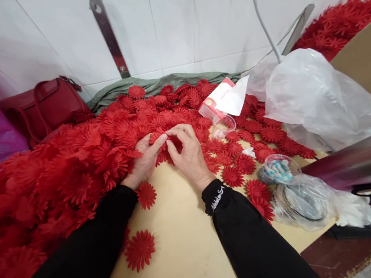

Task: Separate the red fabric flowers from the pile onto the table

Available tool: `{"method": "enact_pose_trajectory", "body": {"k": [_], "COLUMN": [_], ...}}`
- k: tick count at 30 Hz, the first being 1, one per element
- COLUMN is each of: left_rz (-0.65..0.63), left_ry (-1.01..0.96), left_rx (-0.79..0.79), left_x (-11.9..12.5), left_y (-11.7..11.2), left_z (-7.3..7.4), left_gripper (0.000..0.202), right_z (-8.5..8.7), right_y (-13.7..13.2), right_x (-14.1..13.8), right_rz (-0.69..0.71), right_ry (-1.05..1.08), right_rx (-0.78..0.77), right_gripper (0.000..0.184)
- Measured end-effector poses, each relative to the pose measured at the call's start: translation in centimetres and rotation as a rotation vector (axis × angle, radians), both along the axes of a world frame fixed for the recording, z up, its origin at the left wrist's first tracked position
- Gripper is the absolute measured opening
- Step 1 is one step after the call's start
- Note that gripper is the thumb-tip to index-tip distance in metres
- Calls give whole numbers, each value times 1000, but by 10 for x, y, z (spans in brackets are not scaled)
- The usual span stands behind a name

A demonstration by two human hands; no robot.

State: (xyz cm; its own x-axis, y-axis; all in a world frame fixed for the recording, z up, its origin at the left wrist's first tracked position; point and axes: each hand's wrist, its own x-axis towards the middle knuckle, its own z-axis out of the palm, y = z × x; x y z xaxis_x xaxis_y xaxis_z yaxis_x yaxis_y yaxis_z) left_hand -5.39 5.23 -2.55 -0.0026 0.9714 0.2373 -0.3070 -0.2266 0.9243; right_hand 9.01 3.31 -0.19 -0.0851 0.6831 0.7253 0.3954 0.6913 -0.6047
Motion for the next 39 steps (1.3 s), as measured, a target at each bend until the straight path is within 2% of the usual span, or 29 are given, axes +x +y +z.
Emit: {"method": "enact_pose_trajectory", "body": {"k": [3, 6, 10, 12, 16, 20, 24, 31, 34, 39], "left_rz": [21, -10, -96, -103, -1, 55, 57, -41, -34, -34], "left_ry": [12, 10, 7, -5, -95, -165, -188, -99, -56, -89], "left_rx": [20, 3, -39, -46, -68, -113, -137, -65, -43, -18], "left_x": [0, 0, 2, 3, 4, 4, 3, 2, 2, 3], "left_y": [0, -2, -4, -5, -5, -3, -3, -6, -6, -6], "left_z": [1, 4, 7, 8, 10, 11, 13, 13, 12, 12], "left_gripper": [29, 34, 36, 36, 38, 38, 36, 31, 29, 31], "right_z": [1, 0, -3, -4, -3, -3, 1, 6, 3, 2], "right_y": [-1, 1, 6, 8, 11, 11, 5, -6, -4, -3], "right_x": [-1, 1, 4, 6, 10, 14, 12, 1, 0, -1], "right_rz": [62, 108, 73, -10, -169, -219, -277, -134, -69, 26], "right_ry": [73, 201, 303, 322, 325, 128, -15, -94, -71, 65], "right_rx": [-64, -206, -306, -299, -251, -128, -4, 57, 9, -114], "right_gripper": [8, 9, 19, 22, 20, 14, 28, 18, 14, 8]}}
